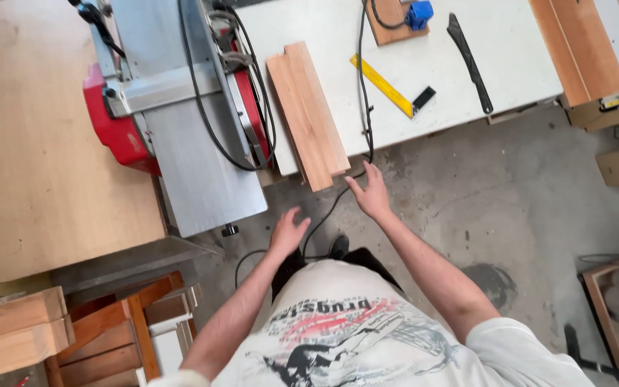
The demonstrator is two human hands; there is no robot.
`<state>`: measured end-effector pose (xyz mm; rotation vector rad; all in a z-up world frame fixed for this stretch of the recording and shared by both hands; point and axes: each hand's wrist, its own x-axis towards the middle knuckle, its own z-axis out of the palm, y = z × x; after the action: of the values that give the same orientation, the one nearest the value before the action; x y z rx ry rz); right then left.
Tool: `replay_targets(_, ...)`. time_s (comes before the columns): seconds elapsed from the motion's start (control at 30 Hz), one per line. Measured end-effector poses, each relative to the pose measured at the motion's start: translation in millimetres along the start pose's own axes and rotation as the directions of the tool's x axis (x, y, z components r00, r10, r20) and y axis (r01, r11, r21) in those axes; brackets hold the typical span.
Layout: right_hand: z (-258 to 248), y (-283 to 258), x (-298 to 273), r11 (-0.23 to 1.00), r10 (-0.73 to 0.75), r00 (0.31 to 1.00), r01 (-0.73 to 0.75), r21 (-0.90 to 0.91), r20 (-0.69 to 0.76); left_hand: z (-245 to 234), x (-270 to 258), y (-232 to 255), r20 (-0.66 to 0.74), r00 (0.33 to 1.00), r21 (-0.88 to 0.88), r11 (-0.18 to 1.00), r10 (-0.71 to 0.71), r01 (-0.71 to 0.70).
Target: The person adjusts the fence on a table saw using a square and ruler, then moves to a jointer to plane several wooden planks. They return to the table saw to rip the planks into narrower strips, using a push stick for safety.
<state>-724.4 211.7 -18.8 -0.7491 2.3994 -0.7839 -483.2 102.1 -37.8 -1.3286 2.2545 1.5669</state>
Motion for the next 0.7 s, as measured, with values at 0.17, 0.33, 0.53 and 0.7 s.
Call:
replay_targets(0.17, -46.1, 121.7, -72.7, 0.965, 0.255, 0.963, -0.259, 0.031, 0.091, 0.7, 54.2, 69.6, -0.123, 0.991, -0.103, 0.994, -0.054, 0.041)
replay_targets(0.33, -79.9, 194.6, -104.0, 0.85, 0.48, 0.873, -0.486, 0.202, 0.08, 17.2, 98.1, 109.1, -0.17, 0.978, -0.206, 0.975, -0.124, 0.088)
replay_targets(0.53, -133.9, 258.1, -101.3, 0.706, 0.49, 0.853, -0.508, 0.493, 0.178, 53.0, 150.3, 76.1, -0.379, 0.91, -0.123, 0.984, -0.168, 0.131)
replay_targets(0.7, -191.1, 349.6, -80.5, 0.7, 0.484, 0.832, -0.554, 0.451, 0.27, 20.7, 115.0, 102.9, -0.439, 0.838, -0.353, 0.92, -0.325, 0.171)
